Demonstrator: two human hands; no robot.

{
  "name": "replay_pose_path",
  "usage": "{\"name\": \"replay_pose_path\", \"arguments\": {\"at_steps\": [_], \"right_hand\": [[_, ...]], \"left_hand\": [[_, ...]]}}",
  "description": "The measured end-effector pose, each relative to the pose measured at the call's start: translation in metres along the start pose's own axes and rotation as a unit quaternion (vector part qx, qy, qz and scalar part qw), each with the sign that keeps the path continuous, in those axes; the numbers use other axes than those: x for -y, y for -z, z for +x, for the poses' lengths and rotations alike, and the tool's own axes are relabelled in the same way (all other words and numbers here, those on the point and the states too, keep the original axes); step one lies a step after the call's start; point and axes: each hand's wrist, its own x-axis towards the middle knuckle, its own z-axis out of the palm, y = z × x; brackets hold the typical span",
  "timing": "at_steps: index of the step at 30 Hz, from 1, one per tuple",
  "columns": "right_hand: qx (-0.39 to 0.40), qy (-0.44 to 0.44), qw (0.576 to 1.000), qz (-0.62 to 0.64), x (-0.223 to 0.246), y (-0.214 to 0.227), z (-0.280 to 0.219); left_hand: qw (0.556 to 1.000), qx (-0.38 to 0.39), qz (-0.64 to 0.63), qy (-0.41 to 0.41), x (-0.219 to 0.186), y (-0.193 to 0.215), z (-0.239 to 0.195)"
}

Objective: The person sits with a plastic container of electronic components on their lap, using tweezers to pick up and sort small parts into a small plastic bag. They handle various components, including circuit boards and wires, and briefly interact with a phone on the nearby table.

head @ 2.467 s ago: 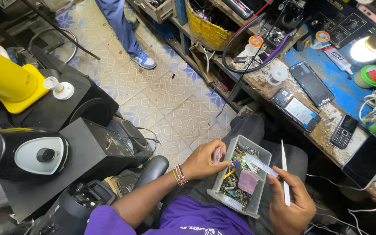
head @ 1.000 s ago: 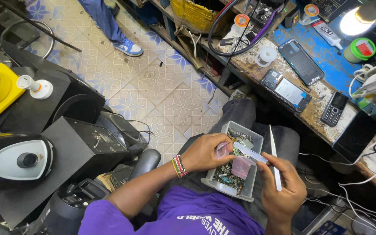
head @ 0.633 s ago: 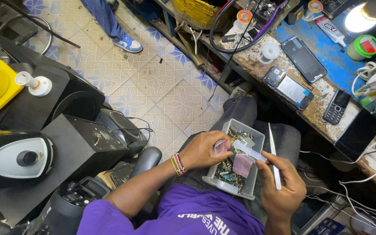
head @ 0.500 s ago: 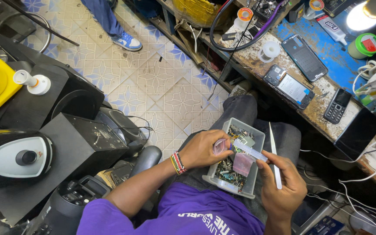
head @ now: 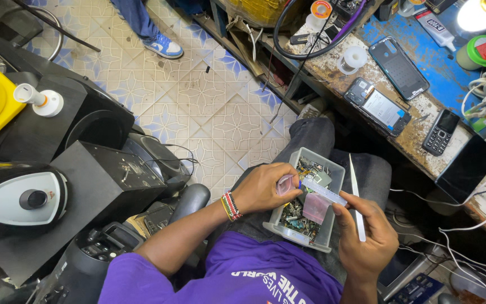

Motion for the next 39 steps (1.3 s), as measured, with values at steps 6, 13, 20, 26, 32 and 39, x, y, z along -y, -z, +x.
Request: {"name": "replay_pose_path", "arguments": {"at_steps": [6,13,20,26,32,39], "right_hand": [[0.007,0.012,1.000,-0.011,0.002,0.001,0.001],[0.013,0.009,1.000,-0.013,0.007,0.002,-0.001],[0.014,0.007,1.000,-0.010,0.007,0.002,-0.001],[0.015,0.005,1.000,-0.015,0.007,0.002,-0.001],[0.012,0.049,0.999,-0.009,0.000,0.002,0.000],[0.038,0.099,0.994,0.014,0.003,-0.003,0.005]], "left_hand": [[1.000,-0.005,-0.008,-0.001,-0.005,0.003,0.000],[0.999,-0.019,-0.021,0.019,-0.014,0.005,0.001],[0.998,-0.038,-0.044,0.014,-0.017,0.006,0.002],[0.997,-0.050,-0.052,0.013,-0.018,0.008,0.003],[0.992,-0.075,-0.098,0.002,-0.019,0.008,0.004],[0.987,-0.091,-0.129,-0.011,-0.011,-0.001,0.001]]}}
